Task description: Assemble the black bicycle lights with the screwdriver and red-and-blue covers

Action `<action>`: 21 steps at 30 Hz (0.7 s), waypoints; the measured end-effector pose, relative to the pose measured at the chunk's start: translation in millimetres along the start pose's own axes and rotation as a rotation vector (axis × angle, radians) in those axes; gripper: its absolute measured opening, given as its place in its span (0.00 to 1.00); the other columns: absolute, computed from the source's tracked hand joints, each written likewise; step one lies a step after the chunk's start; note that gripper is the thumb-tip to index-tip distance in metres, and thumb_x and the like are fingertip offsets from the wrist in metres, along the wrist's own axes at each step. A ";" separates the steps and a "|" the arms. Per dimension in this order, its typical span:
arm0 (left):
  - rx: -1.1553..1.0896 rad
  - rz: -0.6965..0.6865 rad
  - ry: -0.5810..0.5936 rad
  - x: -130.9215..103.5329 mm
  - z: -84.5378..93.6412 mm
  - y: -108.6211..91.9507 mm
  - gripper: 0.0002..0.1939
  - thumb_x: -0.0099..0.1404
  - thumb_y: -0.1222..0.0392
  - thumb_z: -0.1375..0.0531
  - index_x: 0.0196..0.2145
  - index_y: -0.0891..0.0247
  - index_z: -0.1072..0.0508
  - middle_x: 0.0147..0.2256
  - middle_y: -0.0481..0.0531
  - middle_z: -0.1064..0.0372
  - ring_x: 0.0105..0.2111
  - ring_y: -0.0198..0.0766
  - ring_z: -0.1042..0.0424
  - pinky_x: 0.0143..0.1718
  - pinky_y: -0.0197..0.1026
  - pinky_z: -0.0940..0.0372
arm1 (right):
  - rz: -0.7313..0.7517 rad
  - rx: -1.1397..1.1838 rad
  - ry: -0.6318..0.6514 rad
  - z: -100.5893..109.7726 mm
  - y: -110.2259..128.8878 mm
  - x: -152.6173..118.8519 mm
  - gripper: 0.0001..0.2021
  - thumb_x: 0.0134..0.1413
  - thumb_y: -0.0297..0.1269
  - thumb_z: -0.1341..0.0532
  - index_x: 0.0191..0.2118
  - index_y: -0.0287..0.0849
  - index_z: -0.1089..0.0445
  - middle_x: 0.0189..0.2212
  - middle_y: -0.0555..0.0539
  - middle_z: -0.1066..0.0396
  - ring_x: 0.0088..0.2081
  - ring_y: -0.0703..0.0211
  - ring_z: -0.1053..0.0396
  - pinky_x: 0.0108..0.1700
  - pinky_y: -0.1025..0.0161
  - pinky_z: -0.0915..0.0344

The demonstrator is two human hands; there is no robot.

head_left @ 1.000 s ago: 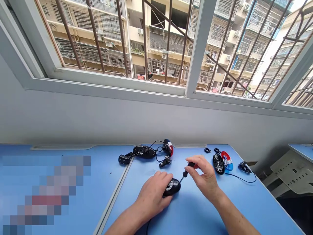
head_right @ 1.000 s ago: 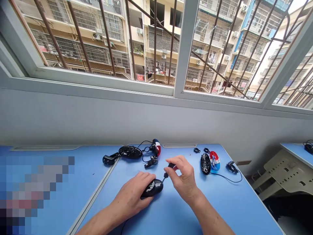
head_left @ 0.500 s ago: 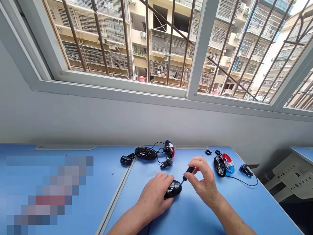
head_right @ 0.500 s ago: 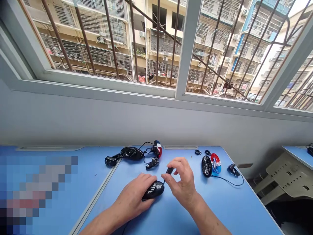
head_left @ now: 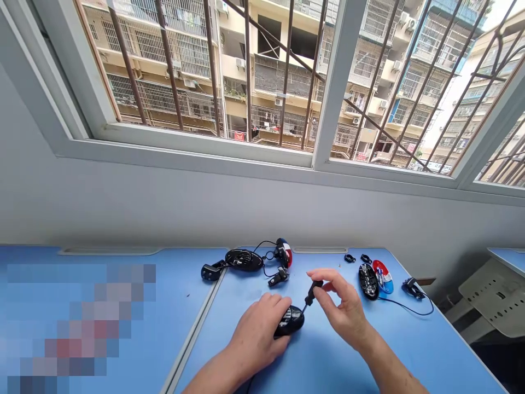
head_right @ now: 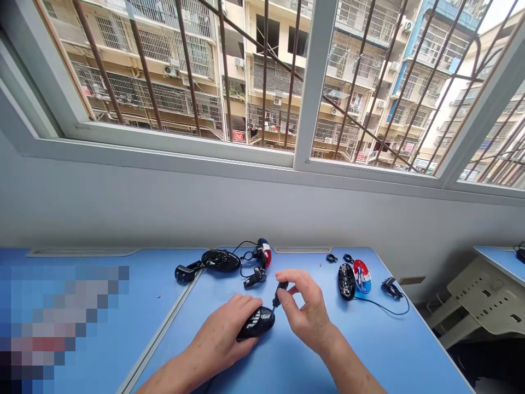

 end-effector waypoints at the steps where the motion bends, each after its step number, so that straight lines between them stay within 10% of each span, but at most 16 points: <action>1: 0.000 0.005 0.003 0.0 0.2 0.2 0.13 0.53 0.66 0.45 0.38 0.58 0.34 0.39 0.51 0.31 0.40 0.47 0.36 0.38 0.44 0.41 | 0.038 -0.018 -0.020 0.5 2.8 -0.4 0.10 0.59 0.31 0.43 0.45 0.47 0.32 0.39 0.45 0.28 0.41 0.56 0.29 0.32 0.62 0.28; 21: -0.037 0.033 0.058 -0.7 0.4 0.5 0.14 0.52 0.64 0.42 0.38 0.57 0.35 0.42 0.52 0.32 0.43 0.48 0.36 0.40 0.44 0.39 | 0.113 -0.116 -0.074 2.3 9.5 -4.2 0.10 0.55 0.31 0.38 0.43 0.47 0.33 0.33 0.48 0.31 0.32 0.59 0.34 0.26 0.64 0.32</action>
Point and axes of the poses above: each hand's wrist, its own x-axis towards the middle knuckle, its own z-axis out of the back of the hand, y = z × x, the point moved 10 cm from there along x, towards the middle knuckle
